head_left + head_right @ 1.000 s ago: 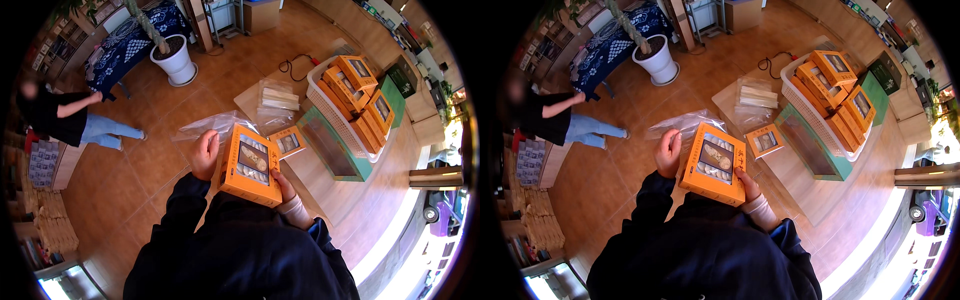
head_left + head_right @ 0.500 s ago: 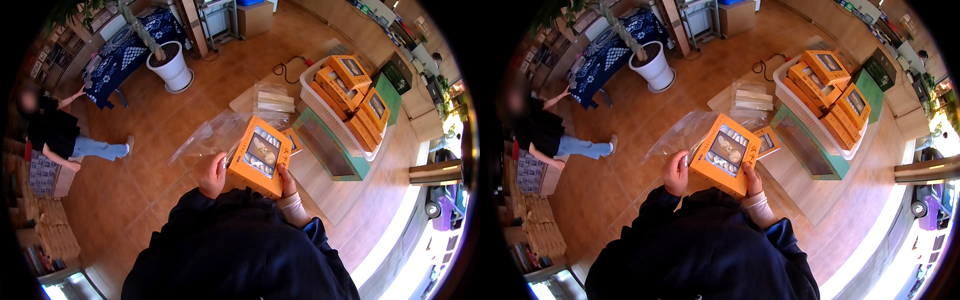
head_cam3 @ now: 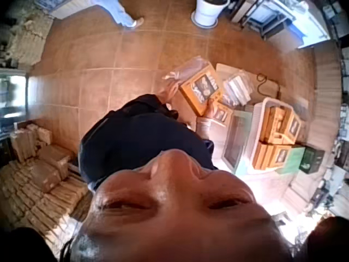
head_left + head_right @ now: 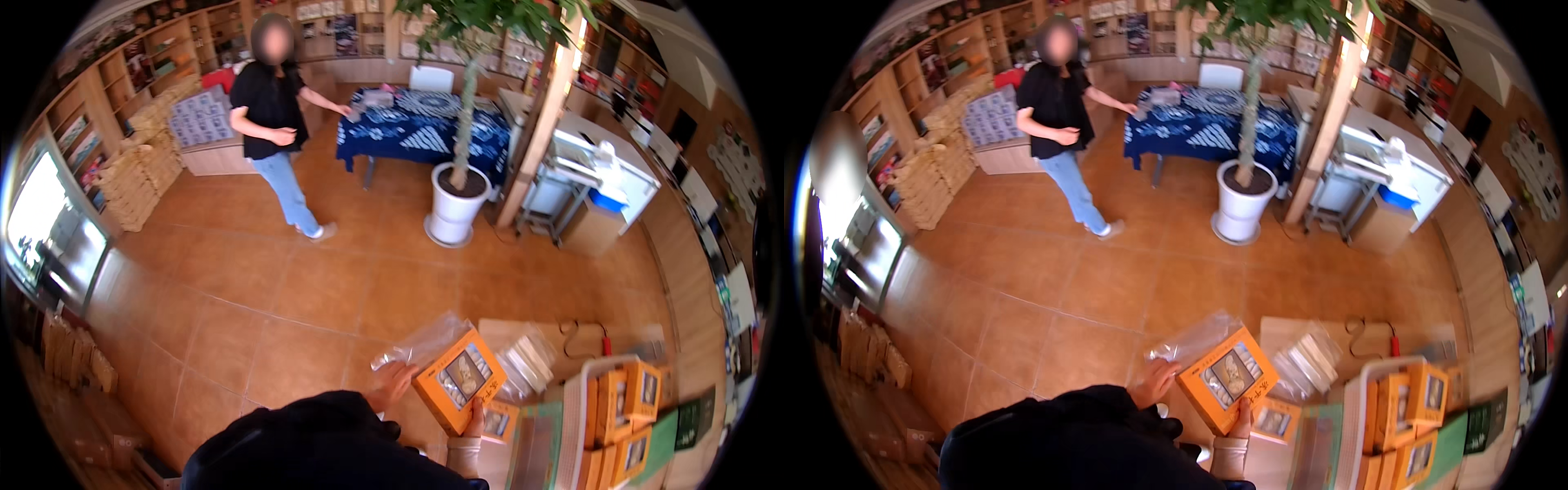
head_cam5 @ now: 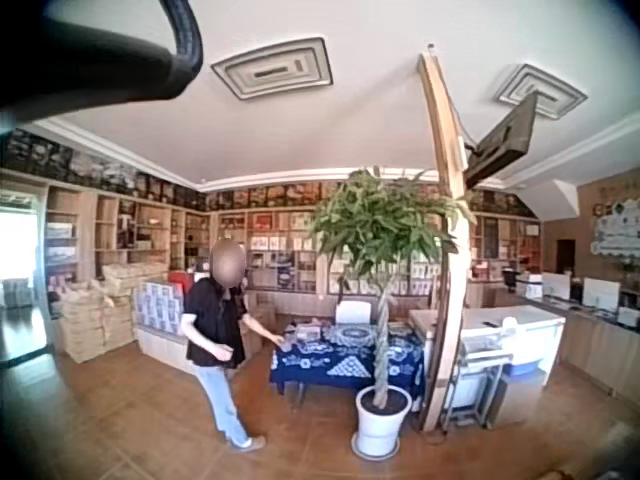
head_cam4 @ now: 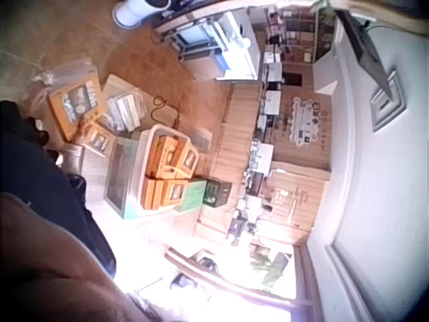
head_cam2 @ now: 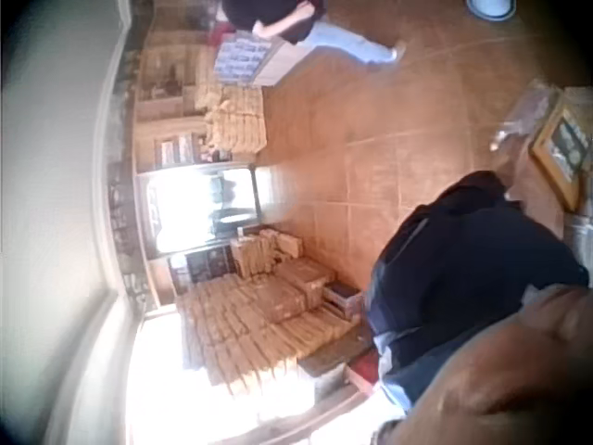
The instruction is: The person wraps small orange boxes in clear plastic bags. They pick up a box, slide it into a bag, and seal it. The person then wipes the wrapped box with a white tissue. The process is repeated for multiple boxes in a retail setting.
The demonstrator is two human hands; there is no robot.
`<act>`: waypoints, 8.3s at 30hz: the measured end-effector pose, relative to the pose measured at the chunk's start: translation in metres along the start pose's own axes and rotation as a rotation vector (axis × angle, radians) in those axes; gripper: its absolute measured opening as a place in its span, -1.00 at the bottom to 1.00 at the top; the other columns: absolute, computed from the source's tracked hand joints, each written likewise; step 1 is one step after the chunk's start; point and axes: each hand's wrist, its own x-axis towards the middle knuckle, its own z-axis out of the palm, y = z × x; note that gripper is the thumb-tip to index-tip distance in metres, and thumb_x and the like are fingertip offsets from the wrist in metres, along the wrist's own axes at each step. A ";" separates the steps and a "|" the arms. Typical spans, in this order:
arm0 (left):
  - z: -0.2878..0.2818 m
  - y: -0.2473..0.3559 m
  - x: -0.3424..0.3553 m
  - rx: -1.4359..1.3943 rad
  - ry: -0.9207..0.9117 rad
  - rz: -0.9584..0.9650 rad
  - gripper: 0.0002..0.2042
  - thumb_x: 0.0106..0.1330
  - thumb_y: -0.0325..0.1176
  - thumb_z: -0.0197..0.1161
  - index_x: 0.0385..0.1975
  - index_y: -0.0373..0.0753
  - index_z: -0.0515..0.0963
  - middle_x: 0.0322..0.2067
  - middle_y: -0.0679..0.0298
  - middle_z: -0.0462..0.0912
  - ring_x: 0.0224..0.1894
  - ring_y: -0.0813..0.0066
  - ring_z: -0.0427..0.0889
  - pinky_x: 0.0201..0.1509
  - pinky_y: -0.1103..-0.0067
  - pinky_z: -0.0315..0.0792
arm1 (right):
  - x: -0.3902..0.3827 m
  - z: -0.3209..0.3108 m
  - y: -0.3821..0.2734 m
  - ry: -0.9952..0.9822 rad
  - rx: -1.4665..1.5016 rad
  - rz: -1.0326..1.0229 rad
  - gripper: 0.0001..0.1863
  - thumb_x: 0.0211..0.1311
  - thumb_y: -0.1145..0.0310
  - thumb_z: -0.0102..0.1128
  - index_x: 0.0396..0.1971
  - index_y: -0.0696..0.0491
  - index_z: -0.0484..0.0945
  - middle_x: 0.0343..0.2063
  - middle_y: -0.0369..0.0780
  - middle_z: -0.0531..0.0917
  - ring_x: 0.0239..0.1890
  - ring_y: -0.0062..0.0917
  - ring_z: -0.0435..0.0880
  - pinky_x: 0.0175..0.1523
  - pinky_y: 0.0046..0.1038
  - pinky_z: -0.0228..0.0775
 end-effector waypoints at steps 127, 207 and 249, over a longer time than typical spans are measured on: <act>-0.174 -0.881 0.616 0.206 0.402 -0.609 -0.91 -0.01 -0.54 0.13 -0.50 -0.26 0.40 -0.57 0.13 0.43 -0.52 0.15 0.46 -0.47 0.39 0.34 | 0.831 0.807 0.362 -0.397 -0.653 0.087 -0.75 0.21 0.28 0.04 -0.26 0.16 0.44 -0.44 -0.33 0.49 -0.43 -0.68 0.44 -0.33 -0.66 0.30; -0.112 -0.941 0.570 -0.275 0.603 -0.940 -0.90 0.19 -0.58 0.05 -0.39 -0.27 0.27 -0.52 0.28 0.42 -0.49 0.57 0.44 -0.39 0.65 0.38 | 0.782 0.826 0.348 -0.399 -0.409 0.485 -0.68 0.10 0.47 0.07 -0.12 0.10 0.31 -0.26 -0.22 0.50 -0.24 -0.43 0.55 -0.16 -0.30 0.48; -0.157 -0.927 0.595 -1.047 0.545 -1.226 -0.85 0.20 -0.41 0.17 -0.52 -0.18 0.32 -0.51 0.35 0.42 -0.45 0.57 0.47 -0.31 0.60 0.43 | 0.819 0.768 0.296 -0.638 -0.378 0.577 -0.46 0.11 0.28 0.06 0.10 0.12 0.23 0.04 -0.19 0.40 0.09 -0.38 0.34 0.22 -0.29 0.12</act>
